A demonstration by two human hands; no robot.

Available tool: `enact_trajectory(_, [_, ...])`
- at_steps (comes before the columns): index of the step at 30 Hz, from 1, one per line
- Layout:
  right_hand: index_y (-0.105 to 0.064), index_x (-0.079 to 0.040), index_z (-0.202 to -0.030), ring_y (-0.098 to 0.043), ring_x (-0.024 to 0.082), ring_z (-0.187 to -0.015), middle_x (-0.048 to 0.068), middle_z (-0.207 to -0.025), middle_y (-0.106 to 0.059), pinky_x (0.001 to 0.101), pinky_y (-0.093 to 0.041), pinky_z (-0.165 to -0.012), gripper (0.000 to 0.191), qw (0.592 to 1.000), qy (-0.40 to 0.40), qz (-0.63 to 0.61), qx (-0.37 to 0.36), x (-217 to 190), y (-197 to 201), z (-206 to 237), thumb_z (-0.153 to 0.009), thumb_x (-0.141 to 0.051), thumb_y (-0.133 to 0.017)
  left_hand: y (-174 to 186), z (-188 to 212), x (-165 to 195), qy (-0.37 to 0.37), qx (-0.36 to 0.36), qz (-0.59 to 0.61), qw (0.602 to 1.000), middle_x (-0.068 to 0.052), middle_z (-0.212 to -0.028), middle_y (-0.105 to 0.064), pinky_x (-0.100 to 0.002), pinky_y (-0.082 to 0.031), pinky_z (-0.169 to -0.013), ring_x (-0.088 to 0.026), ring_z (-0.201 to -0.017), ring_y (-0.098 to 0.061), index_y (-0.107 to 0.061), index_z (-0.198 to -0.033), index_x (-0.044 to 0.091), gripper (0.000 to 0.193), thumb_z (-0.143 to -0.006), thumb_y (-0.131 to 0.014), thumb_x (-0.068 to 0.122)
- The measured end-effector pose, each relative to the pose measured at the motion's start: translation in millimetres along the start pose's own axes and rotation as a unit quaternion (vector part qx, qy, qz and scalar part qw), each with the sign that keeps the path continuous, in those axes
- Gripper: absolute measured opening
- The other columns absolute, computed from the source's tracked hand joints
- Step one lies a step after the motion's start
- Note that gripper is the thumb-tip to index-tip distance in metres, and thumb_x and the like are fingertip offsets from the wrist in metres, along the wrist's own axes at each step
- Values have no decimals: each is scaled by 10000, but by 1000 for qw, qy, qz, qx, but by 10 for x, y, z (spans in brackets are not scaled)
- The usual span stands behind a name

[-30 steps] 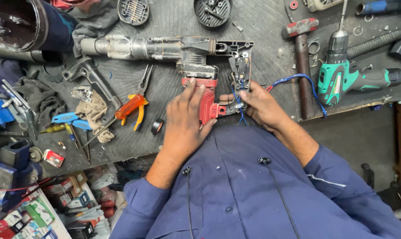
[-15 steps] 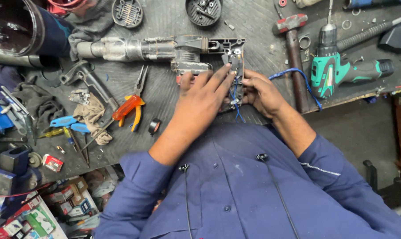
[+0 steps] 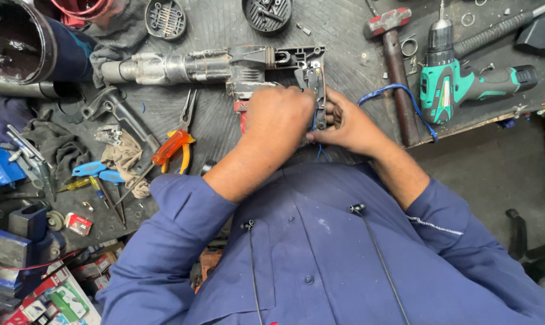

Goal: The person repairs a red electric drill by connecting wires to its internal components using a screwdriver. They then reassemble the drill's housing and test the trigger mechanism.

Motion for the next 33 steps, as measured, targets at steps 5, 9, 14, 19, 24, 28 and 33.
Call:
enact_trajectory(5, [-341, -46, -1595, -676, 160, -1150, 105, -1321, -658, 312, -570, -959, 784, 999, 12, -35, 40, 167, 12, -56, -899, 91, -677, 12, 90, 82, 53, -75, 106, 990, -167, -703, -695, -521, -518, -559, -382, -659, -704, -615, -1060, 68, 200, -885, -688, 132])
enact_trajectory(9, [-286, -69, -1639, -676, 158, -1217, 91, -1385, -632, 299, -562, -1028, 814, 998, 34, -52, -13, 97, 43, -39, -919, 70, -638, 99, 281, 12, 100, -39, 296, 949, -161, -736, -708, -501, -528, -568, -398, -684, -705, -582, -1068, 66, 277, -858, -738, 157])
enact_trajectory(14, [-144, -134, -1632, -648, 138, -1151, 72, -1328, -622, 311, -577, -940, 1004, 999, -11, -26, -24, -75, -14, 18, -833, 73, -716, 80, 319, -60, 176, -29, 315, 932, -126, -782, -716, -471, -544, -622, -366, -738, -722, -590, -1045, 61, 222, -907, -730, 164])
enact_trajectory(19, [-91, -121, -1689, -625, 120, -1177, 70, -1351, -630, 291, -543, -1011, 943, 999, 41, -1, 24, -32, -92, -5, -952, 76, -645, 129, 342, -127, -7, -14, 301, 953, -149, -1023, -700, -427, -536, -835, -343, -994, -681, -663, -1137, 46, 243, -898, -622, 62])
enact_trajectory(24, [-110, -93, -1687, -616, 115, -1206, 65, -1385, -608, 280, -524, -1040, 900, 998, 52, -25, 11, 78, -10, -40, -966, 89, -617, 165, 276, -269, -206, -14, 76, 975, -51, -937, -670, -387, -499, -833, -231, -969, -641, -710, -1060, 73, 219, -870, -628, 145])
enact_trajectory(28, [-124, -88, -1687, -633, 133, -1182, 91, -1363, -623, 289, -544, -1025, 926, 999, 47, -22, 1, 89, 6, -52, -946, 104, -644, 128, 171, -308, -259, 1, -9, 966, -11, -875, -647, -362, -507, -796, -207, -906, -645, -678, -929, 118, 121, -854, -639, 204])
enact_trajectory(33, [-120, -104, -1677, -648, 150, -1179, 106, -1454, -573, 307, -574, -999, 989, 999, 36, -33, 11, -6, -3, -29, -894, 115, -683, 49, 222, -159, -145, -50, -57, 987, -71, -825, -674, -425, -521, -589, -249, -753, -697, -679, -881, 87, 110, -872, -654, 193])
Point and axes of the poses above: each hand's wrist, its own z-axis away from the middle knuckle, its own y-axis out of the back of the hand, x = y × z, the point moved 1 cm from there along -z, towards the middle knuckle
